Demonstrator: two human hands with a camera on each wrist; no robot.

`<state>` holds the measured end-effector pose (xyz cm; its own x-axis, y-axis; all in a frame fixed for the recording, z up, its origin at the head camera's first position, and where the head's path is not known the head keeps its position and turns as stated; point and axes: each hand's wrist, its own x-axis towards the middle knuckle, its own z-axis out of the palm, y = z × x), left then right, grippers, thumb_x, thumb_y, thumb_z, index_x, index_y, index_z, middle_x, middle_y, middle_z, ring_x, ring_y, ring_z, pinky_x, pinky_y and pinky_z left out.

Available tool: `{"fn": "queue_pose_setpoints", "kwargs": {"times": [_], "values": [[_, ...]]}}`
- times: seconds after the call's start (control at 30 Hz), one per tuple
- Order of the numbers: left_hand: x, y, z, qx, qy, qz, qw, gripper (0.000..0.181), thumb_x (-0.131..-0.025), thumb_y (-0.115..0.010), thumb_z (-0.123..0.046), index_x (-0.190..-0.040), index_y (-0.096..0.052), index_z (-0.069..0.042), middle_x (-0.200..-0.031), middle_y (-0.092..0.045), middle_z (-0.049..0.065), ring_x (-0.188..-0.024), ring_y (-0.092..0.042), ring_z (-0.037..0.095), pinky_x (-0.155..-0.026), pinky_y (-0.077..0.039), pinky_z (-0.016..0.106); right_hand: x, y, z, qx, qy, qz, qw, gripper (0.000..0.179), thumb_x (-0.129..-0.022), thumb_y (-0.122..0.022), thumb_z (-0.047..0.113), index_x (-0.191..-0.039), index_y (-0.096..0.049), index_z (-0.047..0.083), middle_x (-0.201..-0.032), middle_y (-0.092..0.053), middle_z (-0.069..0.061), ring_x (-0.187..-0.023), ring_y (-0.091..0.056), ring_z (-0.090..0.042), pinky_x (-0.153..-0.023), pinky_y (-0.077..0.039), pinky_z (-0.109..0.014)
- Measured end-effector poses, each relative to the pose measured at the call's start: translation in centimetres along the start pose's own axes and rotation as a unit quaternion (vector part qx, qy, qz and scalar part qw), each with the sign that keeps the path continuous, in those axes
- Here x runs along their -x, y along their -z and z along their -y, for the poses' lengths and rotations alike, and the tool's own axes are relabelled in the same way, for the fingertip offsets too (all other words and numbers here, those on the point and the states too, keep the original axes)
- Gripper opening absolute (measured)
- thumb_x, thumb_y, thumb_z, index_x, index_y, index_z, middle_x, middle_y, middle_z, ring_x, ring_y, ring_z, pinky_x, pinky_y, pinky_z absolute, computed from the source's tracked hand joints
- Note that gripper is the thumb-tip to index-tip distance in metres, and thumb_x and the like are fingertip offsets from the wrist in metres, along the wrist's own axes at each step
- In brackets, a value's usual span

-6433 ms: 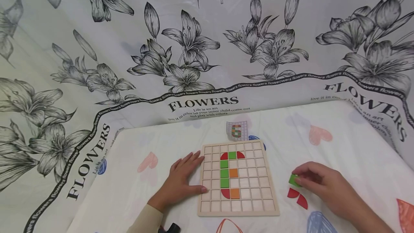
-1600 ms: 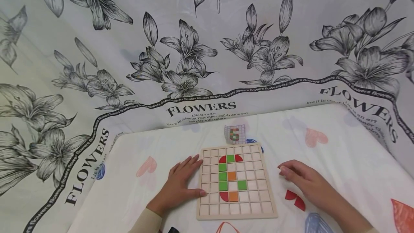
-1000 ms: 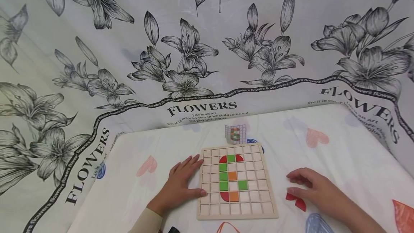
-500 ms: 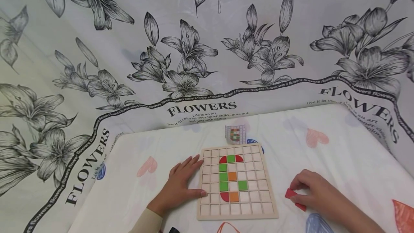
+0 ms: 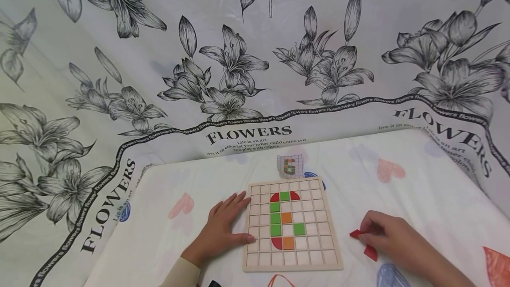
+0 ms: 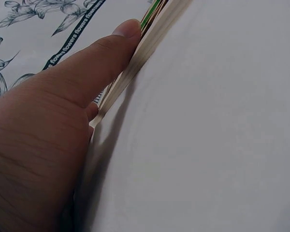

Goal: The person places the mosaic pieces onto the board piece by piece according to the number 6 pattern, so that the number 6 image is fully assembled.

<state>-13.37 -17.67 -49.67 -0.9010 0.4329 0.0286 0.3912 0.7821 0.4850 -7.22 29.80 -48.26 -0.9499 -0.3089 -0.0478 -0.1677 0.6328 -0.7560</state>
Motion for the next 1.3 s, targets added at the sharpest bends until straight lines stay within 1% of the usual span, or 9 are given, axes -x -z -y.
{"fn": "queue_pose_setpoints", "kwargs": {"times": [0.17,0.27,0.5,0.63,0.73,0.87,1.1,1.2,1.3], "values": [[0.0,0.0,0.0,-0.008,0.007,0.005,0.9999,0.109,-0.08,-0.069,-0.089,-0.17,-0.041,-0.035,-0.176,-0.026,-0.017,-0.164,-0.014,0.015,-0.127,-0.006,0.058,-0.1,0.4,0.3,-0.04,0.002,0.011,0.9992,0.011,-0.102,-0.079,0.015,-0.107,-0.07,0.012,-0.096,-0.074,0.01,-0.085,-0.067,-0.009,-0.076,-0.052,-0.02],[0.0,-0.1,0.1,-0.009,0.003,0.003,1.0,0.109,-0.081,-0.069,-0.089,-0.17,-0.041,-0.034,-0.176,-0.027,-0.015,-0.164,-0.016,0.017,-0.127,-0.007,0.059,-0.3,0.4,0.1,-0.053,0.003,0.017,0.9985,0.012,-0.103,-0.077,0.014,-0.113,-0.072,0.01,-0.101,-0.075,0.008,-0.088,-0.068,-0.009,-0.078,-0.055,-0.02],[0.0,0.0,0.0,-0.007,0.002,0.0,1.0,0.108,-0.081,-0.07,-0.088,-0.17,-0.042,-0.033,-0.176,-0.028,-0.014,-0.164,-0.016,0.016,-0.127,-0.008,0.059,-0.5,0.6,0.5,-0.066,0.005,-0.003,0.9978,0.013,-0.104,-0.076,0.011,-0.117,-0.074,0.009,-0.106,-0.077,0.008,-0.094,-0.072,-0.009,-0.082,-0.055,-0.018],[0.0,0.0,0.0,-0.008,0.003,0.0,1.0,0.108,-0.081,-0.071,-0.087,-0.17,-0.042,-0.033,-0.176,-0.028,-0.014,-0.164,-0.016,0.017,-0.127,-0.008,0.059,-0.8,0.9,0.5,-0.095,0.019,0.002,0.9953,0.013,-0.105,-0.073,0.009,-0.118,-0.073,0.006,-0.106,-0.078,0.004,-0.095,-0.075,-0.011,-0.083,-0.054,-0.015],[-0.1,-0.1,0.1,-0.009,0.006,0.003,0.9999,0.109,-0.081,-0.071,-0.088,-0.17,-0.041,-0.034,-0.176,-0.027,-0.015,-0.164,-0.015,0.015,-0.127,-0.007,0.057,-1.2,0.9,0.7,-0.112,0.053,0.005,0.9923,0.013,-0.105,-0.072,0.005,-0.118,-0.072,0.007,-0.107,-0.078,0.001,-0.095,-0.075,-0.014,-0.083,-0.056,-0.017],[-0.1,-0.1,0.2,-0.012,0.012,0.008,0.9998,0.109,-0.08,-0.07,-0.089,-0.17,-0.04,-0.036,-0.176,-0.024,-0.018,-0.164,-0.012,0.012,-0.128,-0.006,0.055,-1.8,0.6,1.3,-0.11,0.071,-0.009,0.9914,0.017,-0.104,-0.073,0.006,-0.121,-0.072,0.008,-0.108,-0.076,0.001,-0.093,-0.073,-0.015,-0.081,-0.057,-0.02],[-0.1,0.0,0.1,-0.004,0.001,0.001,1.0,0.108,-0.082,-0.072,-0.087,-0.17,-0.042,-0.033,-0.176,-0.028,-0.014,-0.164,-0.016,0.016,-0.127,-0.008,0.058,-2.9,0.1,2.6,-0.109,0.053,-0.04,0.9919,0.024,-0.102,-0.074,0.002,-0.126,-0.071,0.001,-0.108,-0.075,0.001,-0.094,-0.073,-0.012,-0.081,-0.058,-0.02],[-0.1,0.0,0.0,-0.004,0.0,0.0,1.0,0.107,-0.082,-0.072,-0.086,-0.17,-0.043,-0.032,-0.176,-0.029,-0.014,-0.164,-0.016,0.017,-0.127,-0.009,0.058,-3.4,0.1,3.4,-0.117,0.045,-0.034,0.9916,0.022,-0.103,-0.074,0.003,-0.125,-0.072,0.0,-0.107,-0.077,0.001,-0.095,-0.074,-0.012,-0.081,-0.059,-0.022],[-0.1,0.0,0.1,-0.006,0.002,0.002,1.0,0.108,-0.082,-0.071,-0.087,-0.17,-0.042,-0.032,-0.176,-0.028,-0.014,-0.164,-0.016,0.018,-0.127,-0.009,0.06,-3.8,0.1,4.1,-0.142,0.024,-0.021,0.9893,0.018,-0.105,-0.072,0.006,-0.123,-0.072,0.001,-0.108,-0.078,-0.003,-0.094,-0.075,-0.016,-0.081,-0.061,-0.026]]}}
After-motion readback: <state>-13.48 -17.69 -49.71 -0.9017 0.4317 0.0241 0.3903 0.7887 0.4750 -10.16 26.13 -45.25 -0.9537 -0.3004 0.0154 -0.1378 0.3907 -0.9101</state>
